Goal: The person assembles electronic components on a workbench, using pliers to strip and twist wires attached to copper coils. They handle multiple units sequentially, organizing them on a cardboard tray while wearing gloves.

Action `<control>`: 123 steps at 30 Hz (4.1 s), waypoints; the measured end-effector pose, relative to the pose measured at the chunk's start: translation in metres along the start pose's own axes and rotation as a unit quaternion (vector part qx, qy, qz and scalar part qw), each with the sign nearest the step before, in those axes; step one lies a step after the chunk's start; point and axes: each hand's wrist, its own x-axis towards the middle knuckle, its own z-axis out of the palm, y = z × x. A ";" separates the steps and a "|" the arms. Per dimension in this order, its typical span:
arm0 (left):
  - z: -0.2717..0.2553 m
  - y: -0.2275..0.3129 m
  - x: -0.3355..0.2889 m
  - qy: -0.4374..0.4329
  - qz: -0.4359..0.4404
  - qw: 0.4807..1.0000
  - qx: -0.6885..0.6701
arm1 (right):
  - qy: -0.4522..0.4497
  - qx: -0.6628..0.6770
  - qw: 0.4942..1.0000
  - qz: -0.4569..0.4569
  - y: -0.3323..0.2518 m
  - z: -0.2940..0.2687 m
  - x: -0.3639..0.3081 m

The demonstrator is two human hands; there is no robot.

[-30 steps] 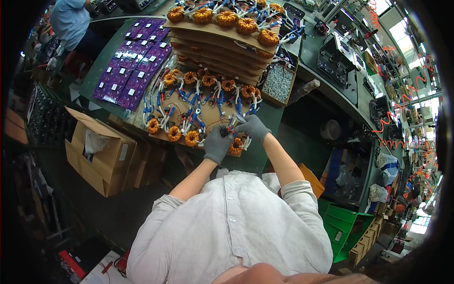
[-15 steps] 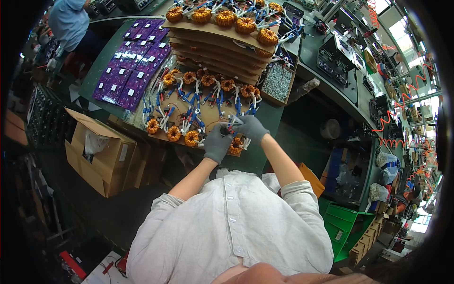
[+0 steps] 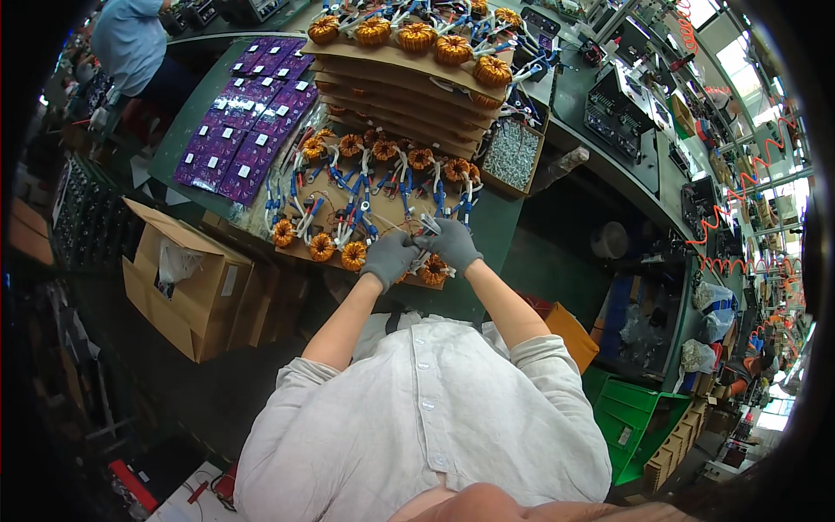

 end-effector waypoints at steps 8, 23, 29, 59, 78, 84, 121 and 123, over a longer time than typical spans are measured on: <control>-0.020 0.009 -0.013 -0.140 -0.096 0.903 -0.395 | -0.014 0.194 0.980 0.050 0.009 0.005 0.004; 0.002 0.006 -0.002 -0.029 -0.110 0.922 -0.371 | -0.069 0.350 0.918 0.171 0.011 -0.012 0.006; 0.013 -0.006 0.006 0.001 -0.076 0.946 -0.316 | -0.055 0.345 0.924 0.157 0.012 -0.008 0.007; -0.024 -0.045 -0.042 0.185 0.112 0.976 0.018 | -0.098 -0.208 0.973 -0.020 -0.075 0.008 0.077; -0.020 -0.012 -0.029 -0.032 0.019 0.936 0.351 | -0.065 0.357 0.932 0.004 -0.012 -0.018 -0.042; -0.051 -0.018 -0.018 -0.051 -0.003 0.995 0.090 | 0.019 0.224 0.974 -0.026 -0.004 0.011 -0.038; -0.067 -0.034 -0.003 -0.124 -0.007 0.980 -0.156 | 0.080 -0.134 0.987 0.034 -0.072 0.048 -0.011; -0.063 -0.042 0.000 -0.137 -0.015 0.975 -0.173 | 0.072 -0.149 0.986 0.027 -0.065 0.055 -0.008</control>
